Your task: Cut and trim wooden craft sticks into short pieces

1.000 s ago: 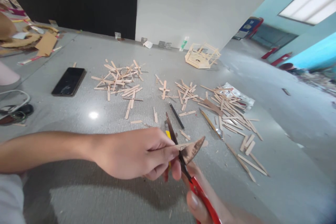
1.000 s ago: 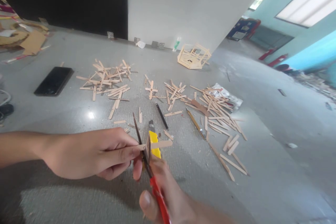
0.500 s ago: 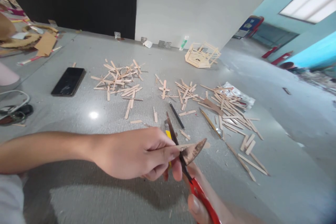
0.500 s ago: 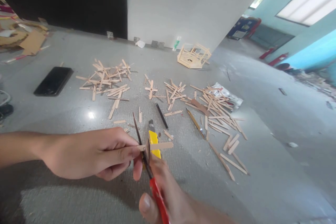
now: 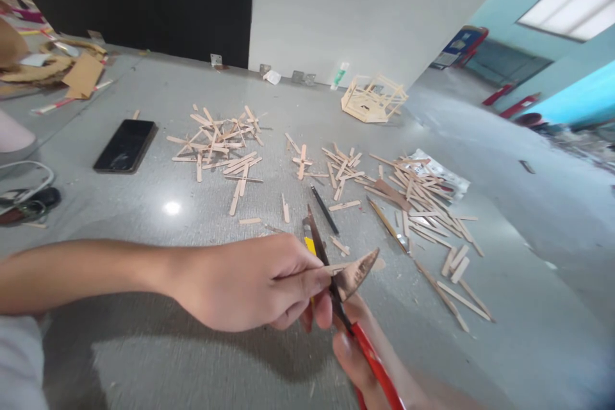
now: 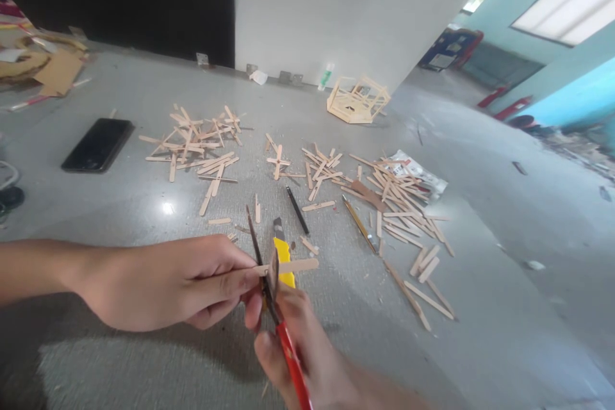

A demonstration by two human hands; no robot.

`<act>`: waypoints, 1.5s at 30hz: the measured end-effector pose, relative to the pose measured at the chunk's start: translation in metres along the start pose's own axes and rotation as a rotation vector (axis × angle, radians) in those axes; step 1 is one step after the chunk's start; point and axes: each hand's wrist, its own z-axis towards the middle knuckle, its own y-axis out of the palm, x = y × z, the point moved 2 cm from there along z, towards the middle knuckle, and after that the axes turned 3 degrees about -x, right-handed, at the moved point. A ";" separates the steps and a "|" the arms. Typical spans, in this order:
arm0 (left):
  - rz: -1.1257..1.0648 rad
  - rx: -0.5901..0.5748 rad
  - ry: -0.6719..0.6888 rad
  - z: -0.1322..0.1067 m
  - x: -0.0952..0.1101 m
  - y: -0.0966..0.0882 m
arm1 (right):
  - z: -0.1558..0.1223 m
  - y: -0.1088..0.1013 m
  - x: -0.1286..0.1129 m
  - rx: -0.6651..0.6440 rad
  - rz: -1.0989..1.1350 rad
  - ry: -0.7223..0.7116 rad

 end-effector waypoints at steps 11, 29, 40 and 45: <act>0.007 0.004 -0.024 0.001 -0.003 0.001 | 0.007 0.020 0.037 0.107 0.322 0.189; 0.040 0.014 -0.082 0.004 -0.003 0.002 | -0.004 0.023 0.053 0.130 0.267 0.154; 0.052 0.029 -0.097 0.006 0.000 0.003 | -0.018 0.026 0.077 0.113 0.217 0.134; 0.037 0.038 -0.078 0.007 0.000 0.003 | -0.019 0.022 0.065 0.083 0.262 0.144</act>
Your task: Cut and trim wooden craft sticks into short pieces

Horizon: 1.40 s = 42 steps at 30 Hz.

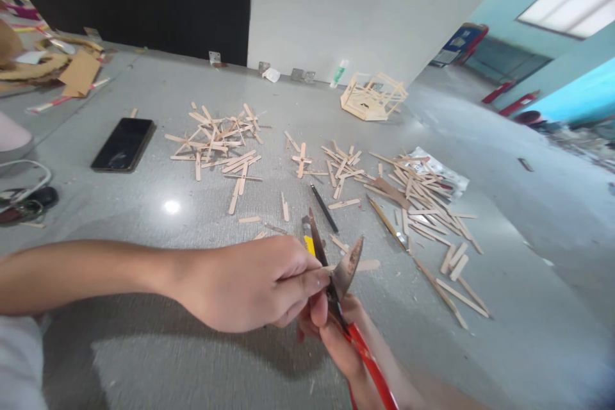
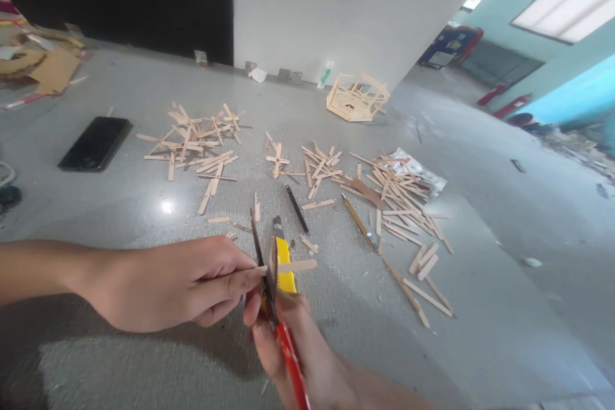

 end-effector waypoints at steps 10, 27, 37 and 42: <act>0.003 -0.011 -0.041 0.001 0.004 0.000 | 0.002 0.004 -0.042 -0.075 -0.021 0.067; -0.035 0.004 -0.001 0.002 0.001 0.000 | 0.008 0.007 -0.045 -0.051 -0.117 0.073; -0.057 0.051 -0.018 0.001 -0.003 -0.002 | 0.009 0.002 -0.064 -0.114 -0.092 -0.009; -0.106 0.108 0.067 -0.003 -0.001 -0.005 | 0.018 0.002 -0.078 -0.186 -0.177 -0.057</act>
